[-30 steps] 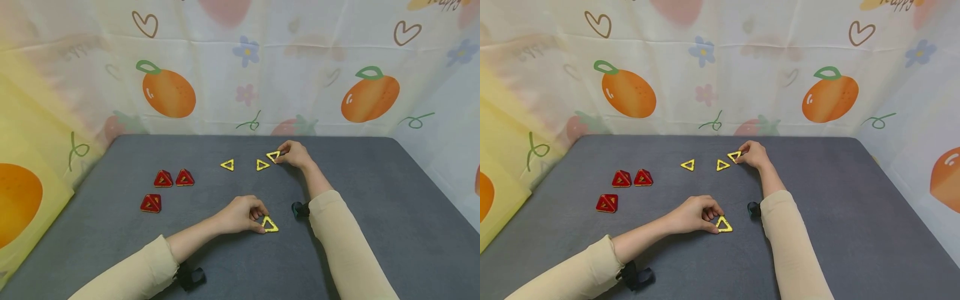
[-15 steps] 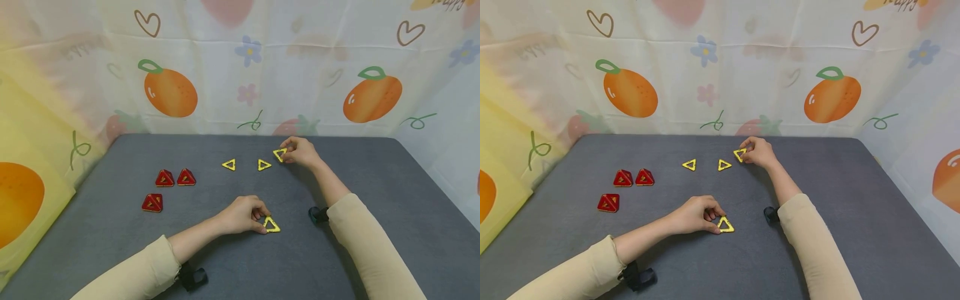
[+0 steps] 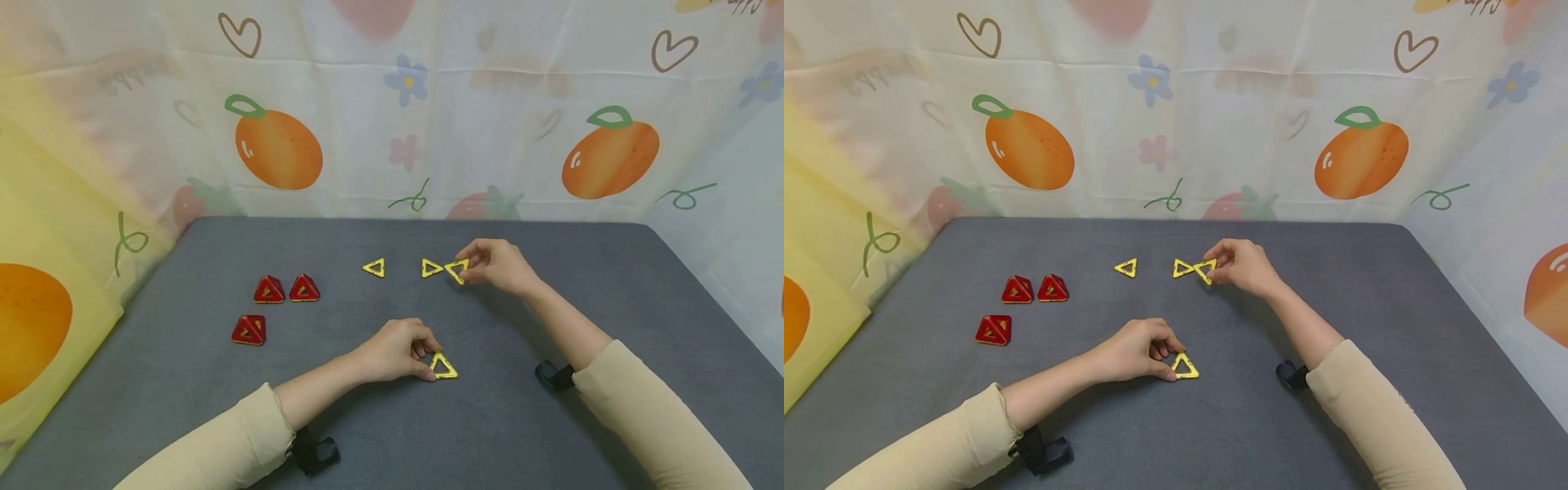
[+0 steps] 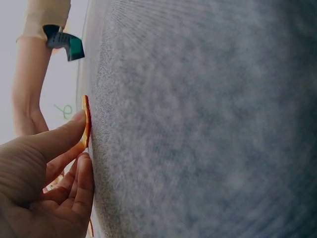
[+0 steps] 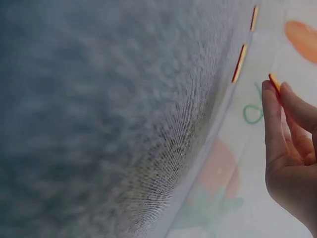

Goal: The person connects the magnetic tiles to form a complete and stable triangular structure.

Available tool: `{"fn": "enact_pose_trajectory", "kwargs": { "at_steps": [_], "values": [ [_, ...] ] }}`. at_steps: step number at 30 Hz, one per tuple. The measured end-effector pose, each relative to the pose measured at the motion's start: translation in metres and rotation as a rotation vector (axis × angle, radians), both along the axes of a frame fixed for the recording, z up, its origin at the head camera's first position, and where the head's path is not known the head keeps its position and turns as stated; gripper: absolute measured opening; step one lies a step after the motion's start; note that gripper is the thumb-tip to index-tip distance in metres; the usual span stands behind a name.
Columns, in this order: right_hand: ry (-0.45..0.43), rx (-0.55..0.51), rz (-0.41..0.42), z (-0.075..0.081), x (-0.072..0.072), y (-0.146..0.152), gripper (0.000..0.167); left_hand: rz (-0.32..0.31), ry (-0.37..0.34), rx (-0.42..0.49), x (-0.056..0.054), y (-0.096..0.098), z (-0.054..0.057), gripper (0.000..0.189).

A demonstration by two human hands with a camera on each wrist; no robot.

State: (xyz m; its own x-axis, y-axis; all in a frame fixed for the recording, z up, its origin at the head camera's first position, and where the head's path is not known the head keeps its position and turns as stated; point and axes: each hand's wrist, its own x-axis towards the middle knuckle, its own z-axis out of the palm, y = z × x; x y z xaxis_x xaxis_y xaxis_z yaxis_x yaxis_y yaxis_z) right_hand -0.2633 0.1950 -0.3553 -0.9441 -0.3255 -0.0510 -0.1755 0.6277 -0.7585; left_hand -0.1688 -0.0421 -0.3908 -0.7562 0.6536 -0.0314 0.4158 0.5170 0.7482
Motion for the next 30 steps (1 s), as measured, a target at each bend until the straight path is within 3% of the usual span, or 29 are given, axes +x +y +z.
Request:
{"fn": "enact_pose_trajectory", "kwargs": {
  "at_steps": [5, 13, 20, 30],
  "values": [
    [-0.015, 0.041, 0.102, 0.002, 0.018, -0.002, 0.025, 0.001, -0.002, -0.002, 0.000, -0.001, 0.000, 0.032],
    [-0.119, 0.066, 0.264, 0.004, 0.047, -0.006, 0.021, -0.002, 0.025, -0.009, 0.001, -0.001, 0.002, 0.029],
    [-0.134, 0.097, 0.285, 0.001, 0.068, -0.006, 0.019, 0.001, 0.046, -0.024, 0.001, -0.001, 0.002, 0.028],
    [-0.083, 0.112, 0.300, -0.005, 0.083, -0.004, 0.019, -0.003, 0.054, -0.042, 0.002, 0.002, 0.002, 0.028]
  ]
}}
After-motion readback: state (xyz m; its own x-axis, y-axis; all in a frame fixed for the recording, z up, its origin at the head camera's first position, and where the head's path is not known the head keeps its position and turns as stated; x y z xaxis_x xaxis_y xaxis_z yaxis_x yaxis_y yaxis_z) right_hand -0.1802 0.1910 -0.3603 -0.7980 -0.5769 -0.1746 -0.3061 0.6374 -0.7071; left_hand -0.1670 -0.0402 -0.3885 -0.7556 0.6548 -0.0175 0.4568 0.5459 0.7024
